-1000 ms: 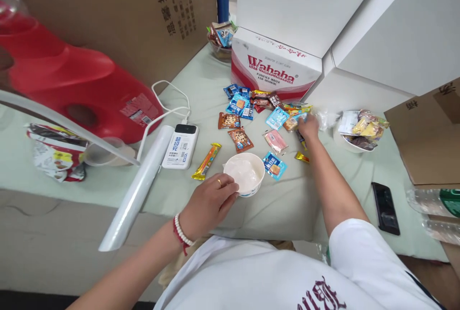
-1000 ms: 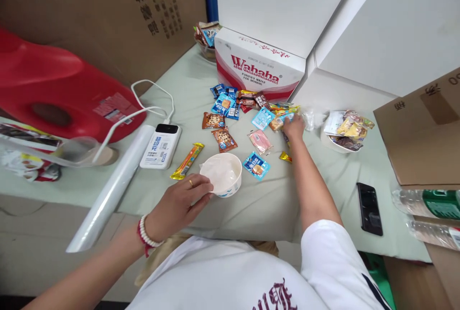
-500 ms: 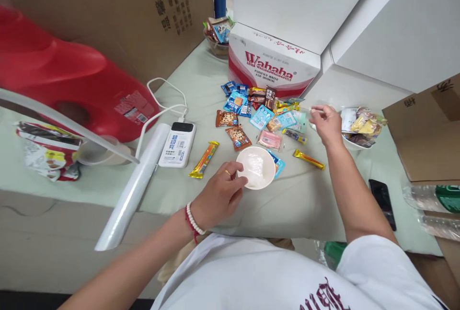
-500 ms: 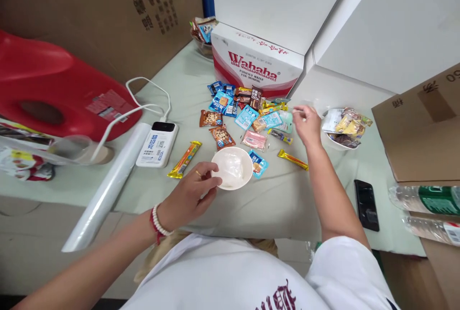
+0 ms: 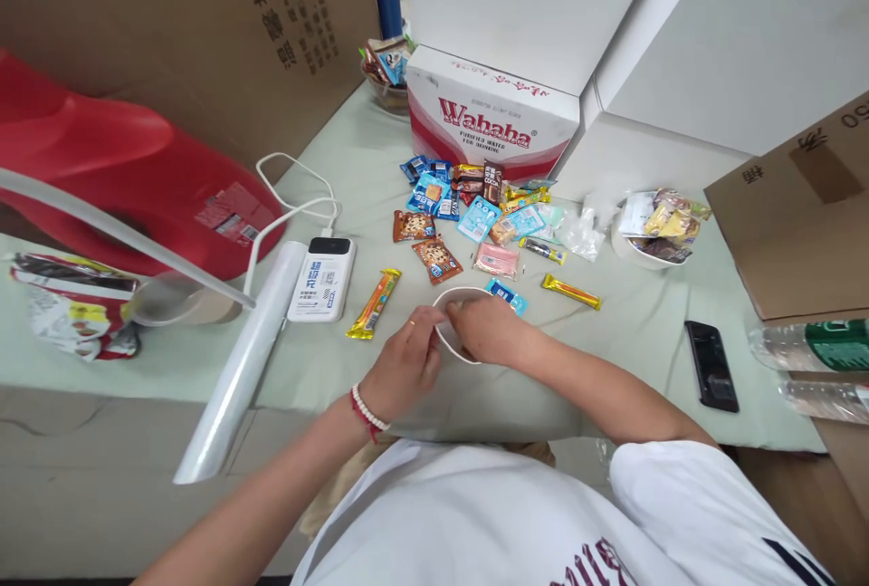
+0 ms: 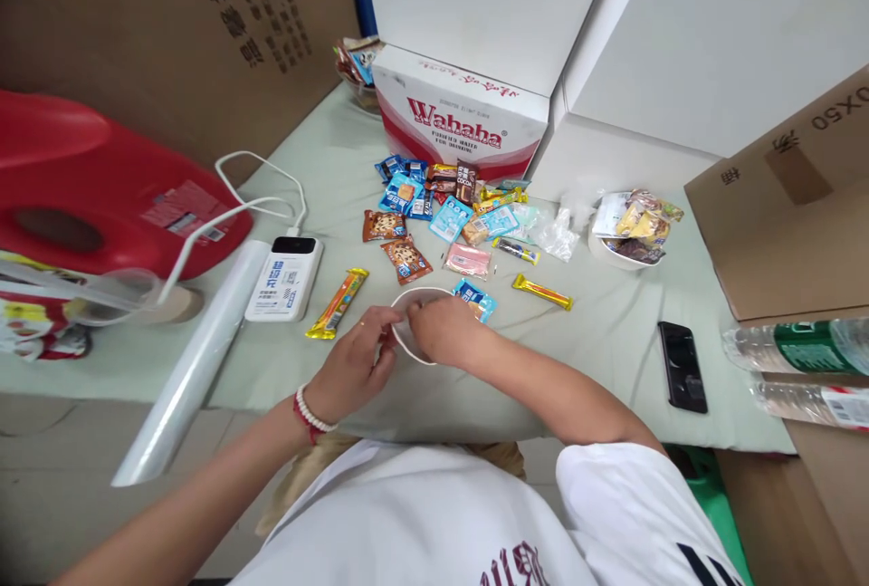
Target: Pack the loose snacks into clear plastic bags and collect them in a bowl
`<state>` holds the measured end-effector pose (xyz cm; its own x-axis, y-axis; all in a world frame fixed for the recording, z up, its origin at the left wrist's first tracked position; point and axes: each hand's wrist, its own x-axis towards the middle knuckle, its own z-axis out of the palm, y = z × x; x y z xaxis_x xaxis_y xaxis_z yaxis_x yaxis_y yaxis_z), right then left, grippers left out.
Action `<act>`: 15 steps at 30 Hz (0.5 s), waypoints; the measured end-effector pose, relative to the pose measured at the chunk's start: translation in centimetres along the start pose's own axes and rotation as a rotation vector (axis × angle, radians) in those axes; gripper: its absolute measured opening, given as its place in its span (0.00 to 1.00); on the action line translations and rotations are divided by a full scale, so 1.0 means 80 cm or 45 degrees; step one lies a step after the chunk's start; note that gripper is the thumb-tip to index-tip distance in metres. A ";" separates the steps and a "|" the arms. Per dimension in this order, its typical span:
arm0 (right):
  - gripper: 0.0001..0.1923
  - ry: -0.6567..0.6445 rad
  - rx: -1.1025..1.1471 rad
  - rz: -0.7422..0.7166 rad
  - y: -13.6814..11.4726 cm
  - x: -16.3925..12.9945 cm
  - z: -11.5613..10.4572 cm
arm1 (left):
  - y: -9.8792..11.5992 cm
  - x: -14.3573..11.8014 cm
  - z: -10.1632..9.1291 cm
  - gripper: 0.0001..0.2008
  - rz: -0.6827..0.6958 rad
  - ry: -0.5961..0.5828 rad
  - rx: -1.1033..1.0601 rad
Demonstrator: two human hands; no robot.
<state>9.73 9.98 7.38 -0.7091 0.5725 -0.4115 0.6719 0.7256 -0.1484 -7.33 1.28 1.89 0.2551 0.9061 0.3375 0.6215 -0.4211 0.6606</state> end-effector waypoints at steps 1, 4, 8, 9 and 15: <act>0.20 0.039 0.048 -0.007 0.002 -0.001 0.003 | -0.001 -0.001 0.000 0.23 -0.016 0.017 -0.017; 0.27 0.260 0.350 -0.072 0.018 -0.015 0.010 | -0.003 0.000 -0.002 0.23 0.010 0.083 -0.075; 0.29 0.758 0.698 0.109 0.061 -0.050 0.003 | -0.004 0.004 -0.002 0.22 0.079 0.156 -0.028; 0.30 0.915 0.710 0.260 0.077 -0.057 -0.004 | -0.005 0.004 -0.001 0.23 0.093 0.160 0.012; 0.39 1.244 0.380 1.075 0.217 -0.054 -0.064 | -0.004 -0.003 -0.001 0.33 0.219 0.101 0.196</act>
<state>23.38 22.06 11.18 0.1704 0.9323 0.3191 0.9113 -0.0259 -0.4109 -7.67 1.16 1.66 0.3118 0.8128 0.4922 0.6808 -0.5524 0.4810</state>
